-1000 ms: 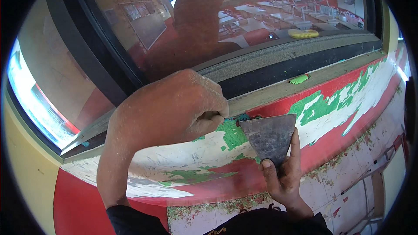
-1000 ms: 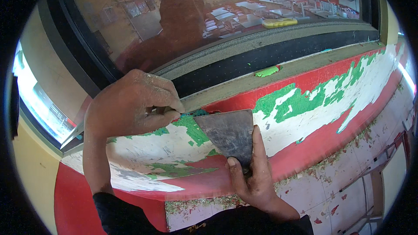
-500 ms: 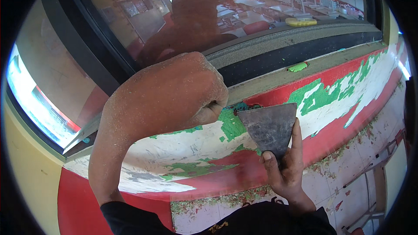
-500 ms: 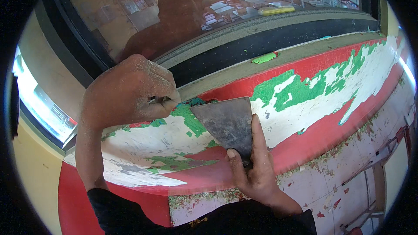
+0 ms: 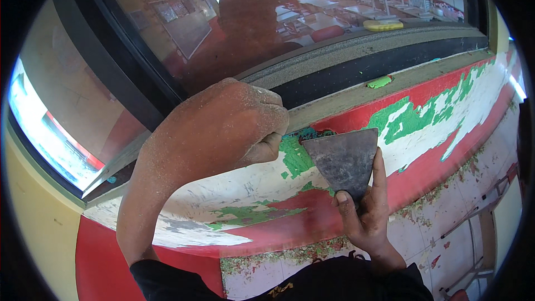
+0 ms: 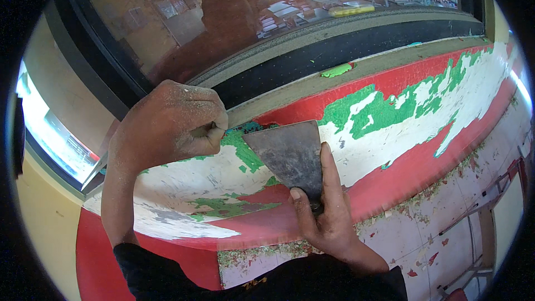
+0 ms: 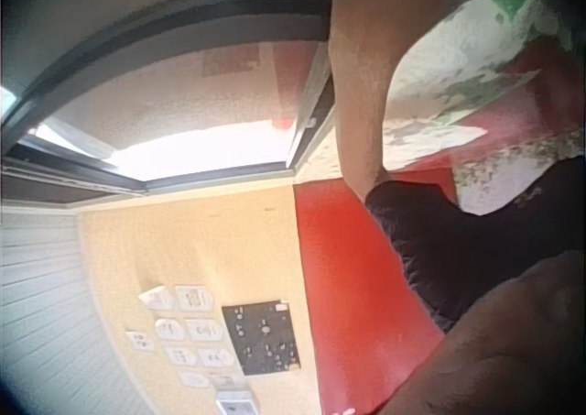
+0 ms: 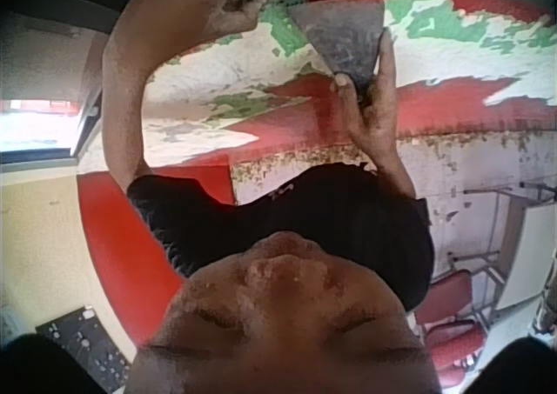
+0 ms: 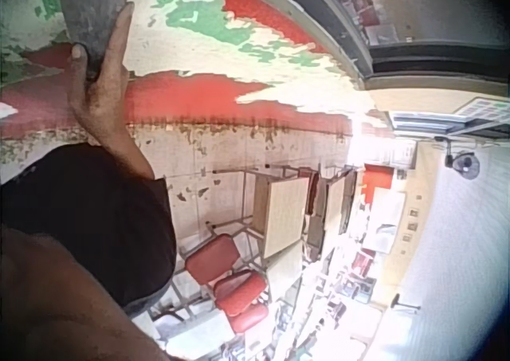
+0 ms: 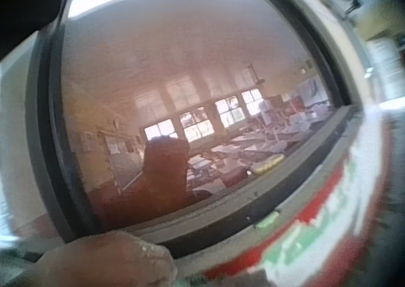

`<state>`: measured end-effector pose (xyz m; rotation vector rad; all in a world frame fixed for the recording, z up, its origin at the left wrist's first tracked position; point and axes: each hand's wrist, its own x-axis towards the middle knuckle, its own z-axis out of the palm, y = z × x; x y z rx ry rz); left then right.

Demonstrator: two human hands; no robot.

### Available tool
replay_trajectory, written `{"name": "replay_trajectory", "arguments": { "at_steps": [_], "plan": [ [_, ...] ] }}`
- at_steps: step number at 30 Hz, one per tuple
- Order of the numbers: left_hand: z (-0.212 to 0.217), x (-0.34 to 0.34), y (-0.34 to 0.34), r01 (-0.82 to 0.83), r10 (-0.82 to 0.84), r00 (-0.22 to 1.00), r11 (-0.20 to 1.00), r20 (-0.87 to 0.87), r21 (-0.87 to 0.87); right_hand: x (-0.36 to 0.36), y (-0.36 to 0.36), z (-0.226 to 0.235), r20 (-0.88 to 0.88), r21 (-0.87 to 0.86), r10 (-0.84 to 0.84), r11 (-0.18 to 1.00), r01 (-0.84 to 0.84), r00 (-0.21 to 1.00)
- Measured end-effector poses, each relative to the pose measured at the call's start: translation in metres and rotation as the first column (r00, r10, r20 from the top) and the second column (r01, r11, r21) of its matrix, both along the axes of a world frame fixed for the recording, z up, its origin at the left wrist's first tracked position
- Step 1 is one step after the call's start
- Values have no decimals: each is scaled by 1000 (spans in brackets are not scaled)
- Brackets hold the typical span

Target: The person scrapes old paint chips off a wall with a putty knife to prepare the surface for repainting.

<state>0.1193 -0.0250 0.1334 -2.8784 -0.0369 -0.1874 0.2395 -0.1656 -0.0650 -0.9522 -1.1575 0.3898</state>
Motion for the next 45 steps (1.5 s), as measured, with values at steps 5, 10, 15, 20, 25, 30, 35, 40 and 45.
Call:
{"name": "replay_trajectory", "arguments": {
  "at_steps": [5,10,15,20,25,30,35,40,45],
  "plan": [
    [-3,-1,3,7,-7,1000,1000,13,-10,1,1,-1,6,-22,3,1000,-3,1000],
    [-1,-7,2,-12,14,1000,997,24,-81,-1,1,2,33,23,-48,999,47,998],
    [-5,-8,-3,6,7,996,990,94,-139,0,2,0,26,16,-48,999,48,998],
    [-8,-6,1,102,-101,988,995,117,-4,-1,2,1,26,13,-55,998,55,998],
    [-9,-15,0,90,-87,975,996,205,-6,-4,5,2,14,17,-46,999,46,999],
    [-24,-22,-19,-44,22,958,996,287,71,-3,8,9,76,25,-84,996,82,994],
    [-76,-27,-10,-79,-97,782,964,616,253,-7,14,5,45,-9,-25,1000,26,999],
    [-114,-26,-14,-230,-37,678,938,734,260,-10,12,6,12,-57,100,993,-100,995],
    [-126,-23,-8,-268,-49,681,912,731,311,-10,18,5,49,-12,-52,999,53,997]
  ]
}}
